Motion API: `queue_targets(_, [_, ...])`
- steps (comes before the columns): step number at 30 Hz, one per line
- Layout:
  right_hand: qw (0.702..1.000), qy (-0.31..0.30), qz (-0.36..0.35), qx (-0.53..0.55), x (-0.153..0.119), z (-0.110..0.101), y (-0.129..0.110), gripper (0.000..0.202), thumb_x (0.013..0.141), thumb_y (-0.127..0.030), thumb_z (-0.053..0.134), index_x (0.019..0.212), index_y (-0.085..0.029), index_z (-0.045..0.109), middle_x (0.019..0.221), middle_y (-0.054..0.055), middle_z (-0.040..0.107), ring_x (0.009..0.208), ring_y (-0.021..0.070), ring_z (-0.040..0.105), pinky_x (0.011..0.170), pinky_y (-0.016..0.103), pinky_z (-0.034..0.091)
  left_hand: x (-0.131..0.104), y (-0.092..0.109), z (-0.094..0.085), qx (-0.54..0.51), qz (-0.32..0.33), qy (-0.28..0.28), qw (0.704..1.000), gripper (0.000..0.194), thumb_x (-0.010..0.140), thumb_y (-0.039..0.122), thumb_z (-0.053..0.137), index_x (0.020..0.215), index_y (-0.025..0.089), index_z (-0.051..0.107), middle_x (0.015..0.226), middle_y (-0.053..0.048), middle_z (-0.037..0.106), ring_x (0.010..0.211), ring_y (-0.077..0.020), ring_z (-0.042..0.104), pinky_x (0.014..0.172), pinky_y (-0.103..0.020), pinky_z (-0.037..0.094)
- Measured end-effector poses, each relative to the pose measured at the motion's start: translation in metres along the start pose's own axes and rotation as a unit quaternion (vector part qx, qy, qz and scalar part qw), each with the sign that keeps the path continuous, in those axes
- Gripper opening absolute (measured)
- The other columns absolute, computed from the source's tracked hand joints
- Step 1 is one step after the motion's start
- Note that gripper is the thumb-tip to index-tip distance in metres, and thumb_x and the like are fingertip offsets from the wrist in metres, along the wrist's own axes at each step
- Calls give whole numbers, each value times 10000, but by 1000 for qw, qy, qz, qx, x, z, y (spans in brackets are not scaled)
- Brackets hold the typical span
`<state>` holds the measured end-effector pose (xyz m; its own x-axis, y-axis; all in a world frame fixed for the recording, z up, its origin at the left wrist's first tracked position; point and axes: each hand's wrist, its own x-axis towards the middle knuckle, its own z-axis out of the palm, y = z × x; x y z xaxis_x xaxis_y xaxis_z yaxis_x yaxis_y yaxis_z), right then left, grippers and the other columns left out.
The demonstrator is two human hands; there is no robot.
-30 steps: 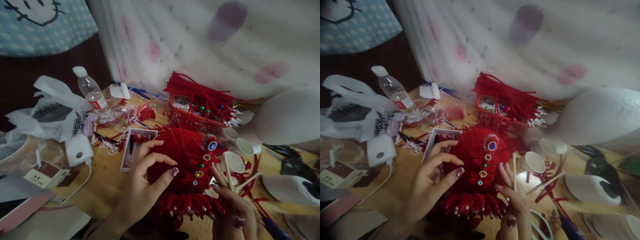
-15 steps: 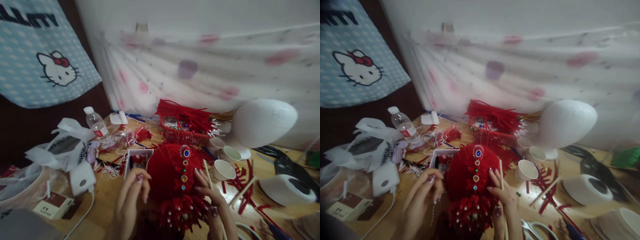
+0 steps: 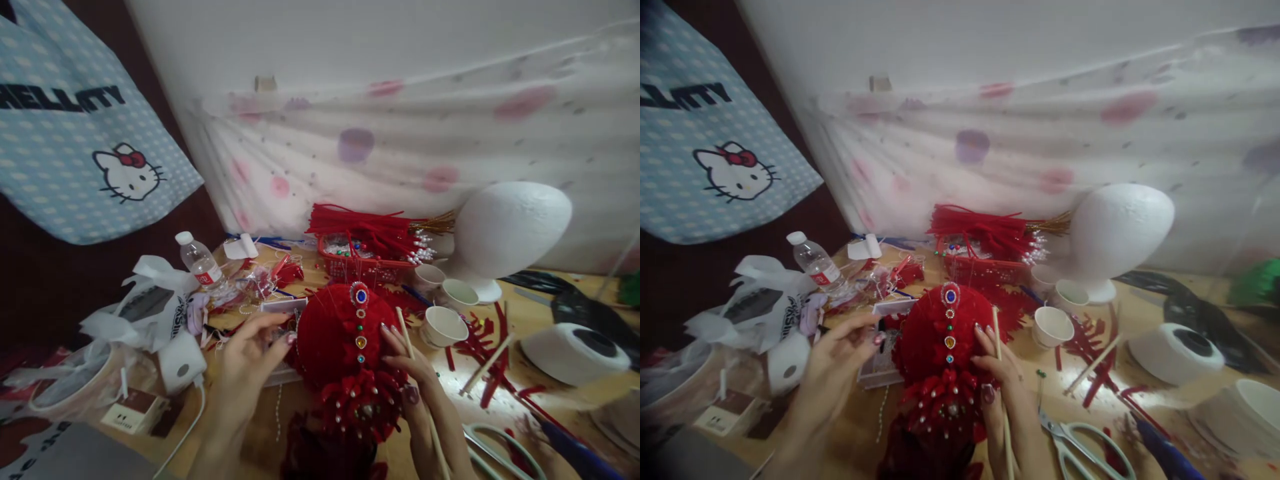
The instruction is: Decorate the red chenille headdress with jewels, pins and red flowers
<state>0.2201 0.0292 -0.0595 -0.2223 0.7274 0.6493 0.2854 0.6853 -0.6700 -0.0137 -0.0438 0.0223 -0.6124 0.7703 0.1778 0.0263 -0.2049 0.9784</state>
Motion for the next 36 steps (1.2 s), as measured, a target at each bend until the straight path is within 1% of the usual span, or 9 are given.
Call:
queue_targets(2, [1000, 4, 8, 7, 0, 0, -8, 290, 954, -484, 431, 981, -315, 666, 1310, 47, 669, 1277, 355, 566, 997, 599, 482, 9, 5, 16, 61, -48, -104, 992, 299, 715, 342, 790, 985, 214, 776, 794, -4, 655, 732, -137, 563, 687, -253, 455])
queue_targets(5, [1000, 7, 20, 15, 3, 1, -17, 256, 942, -468, 460, 955, -316, 665, 1309, 36, 669, 1277, 352, 566, 1026, 598, 460, 25, 13, 32, 117, -57, -221, 966, 326, 742, 365, 772, 1032, 217, 771, 733, 18, 572, 686, -128, 491, 648, -256, 398])
queue_targets(9, [999, 13, 40, 13, 5, 1, -23, 187, 926, -401, 507, 936, -316, 673, 1278, 25, 684, 1283, 338, 564, 1037, 556, 472, 40, 13, 41, 78, -59, -291, 952, 298, 723, 350, 793, 987, 214, 768, 750, 14, 599, 703, -130, 504, 677, -266, 398])
queue_targets(13, [999, 15, 39, 10, 5, 1, -25, 167, 913, -396, 530, 919, -325, 682, 1263, 8, 692, 1263, 326, 583, 1035, 521, 492, 45, 12, 43, 69, -43, -299, 951, 178, 717, 309, 789, 827, 177, 744, 784, -15, 672, 714, -135, 536, 693, -270, 408])
queue_targets(20, [1000, 22, 17, -2, 5, 0, -30, 191, 918, -384, 526, 1039, -341, 667, 1290, 7, 677, 1286, 330, 562, 1036, 555, 483, 49, 24, 35, 107, -24, -341, 934, 123, 731, 271, 758, 789, 172, 714, 759, 0, 653, 674, -121, 548, 624, -244, 407])
queue_targets(24, [1000, 7, 21, -6, 6, -2, -31, 212, 918, -374, 515, 1073, -345, 657, 1300, 11, 672, 1304, 328, 546, 1034, 554, 486, 53, 26, 32, 143, 5, -363, 921, 132, 775, 289, 735, 847, 177, 733, 790, -4, 646, 673, -117, 526, 605, -244, 390])
queue_targets(28, [1000, -10, 22, -7, 4, -3, -27, 208, 912, -381, 510, 1050, -346, 662, 1326, 10, 656, 1330, 329, 521, 1040, 546, 484, 53, 28, 31, 130, -40, -389, 911, 203, 787, 277, 720, 967, 182, 733, 799, -5, 656, 662, -115, 527, 595, -240, 405])
queue_targets(32, [1000, -20, 21, -8, 2, -4, -20, 213, 918, -423, 502, 1033, -347, 664, 1335, 12, 650, 1342, 329, 506, 1049, 548, 476, 49, 29, 23, 126, -53, -349, 927, 231, 780, 249, 706, 1001, 184, 721, 904, -31, 698, 803, -146, 599, 712, -255, 461])
queue_targets(36, [1000, -12, 5, 7, 4, -5, -16, 260, 952, -476, 452, 1005, -322, 654, 1328, 32, 657, 1320, 323, 531, 1040, 527, 477, 42, 24, 9, 158, -76, -316, 932, 232, 862, 324, 616, 1016, 177, 706, 879, -37, 698, 646, -125, 561, 596, -250, 445])
